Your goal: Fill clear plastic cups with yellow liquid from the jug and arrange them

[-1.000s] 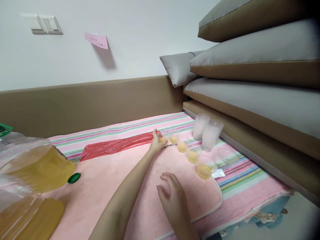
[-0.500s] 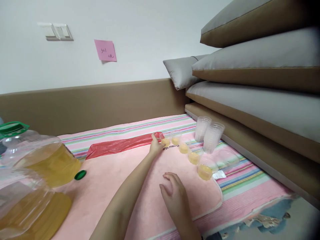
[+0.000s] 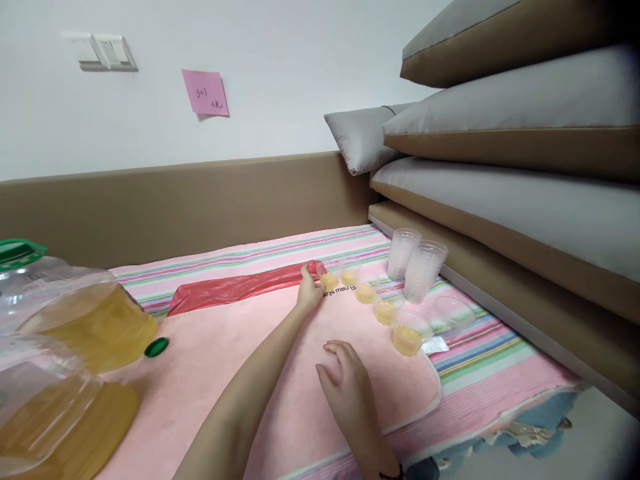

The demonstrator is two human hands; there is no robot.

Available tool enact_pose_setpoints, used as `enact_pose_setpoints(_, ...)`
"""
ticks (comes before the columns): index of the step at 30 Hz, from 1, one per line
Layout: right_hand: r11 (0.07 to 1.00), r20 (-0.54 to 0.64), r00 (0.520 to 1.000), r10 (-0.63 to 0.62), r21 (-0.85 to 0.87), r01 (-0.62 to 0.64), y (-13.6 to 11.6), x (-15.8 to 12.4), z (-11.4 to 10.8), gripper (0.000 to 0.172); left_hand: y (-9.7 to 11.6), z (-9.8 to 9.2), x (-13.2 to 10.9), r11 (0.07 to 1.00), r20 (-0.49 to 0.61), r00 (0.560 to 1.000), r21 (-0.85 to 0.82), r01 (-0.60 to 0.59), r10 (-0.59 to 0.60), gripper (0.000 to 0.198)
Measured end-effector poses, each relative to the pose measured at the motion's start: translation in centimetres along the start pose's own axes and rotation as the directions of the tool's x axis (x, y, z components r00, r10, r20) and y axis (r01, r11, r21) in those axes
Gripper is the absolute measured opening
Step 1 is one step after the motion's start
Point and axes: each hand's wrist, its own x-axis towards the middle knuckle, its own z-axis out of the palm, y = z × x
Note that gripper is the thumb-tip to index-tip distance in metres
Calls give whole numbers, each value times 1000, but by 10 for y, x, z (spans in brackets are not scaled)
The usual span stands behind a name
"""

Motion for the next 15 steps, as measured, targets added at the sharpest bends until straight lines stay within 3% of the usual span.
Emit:
enact_pose_setpoints(3, 1000, 6, 1000, 5, -20, -4, 1, 1, -1, 28, -2, -3, -7, 999, -41, 999, 15, -28, 28, 39)
enact_pose_setpoints(6, 999, 29, 999, -20, -44, 21, 5, 1, -4, 28, -3, -18, -34, 993, -64, 992, 45, -110, 113, 47)
enact_pose_setpoints(11, 991, 78, 994, -80, -99, 87, 19, 0, -8, 31, -3, -73, -123, 939, 56, 950, 146, -311, 306, 44)
enact_pose_setpoints(15, 988, 117, 986, -119, -89, 130, 27, 1, -11, 26, 4, -114, -199, 893, 159, 917, 221, -393, 365, 38)
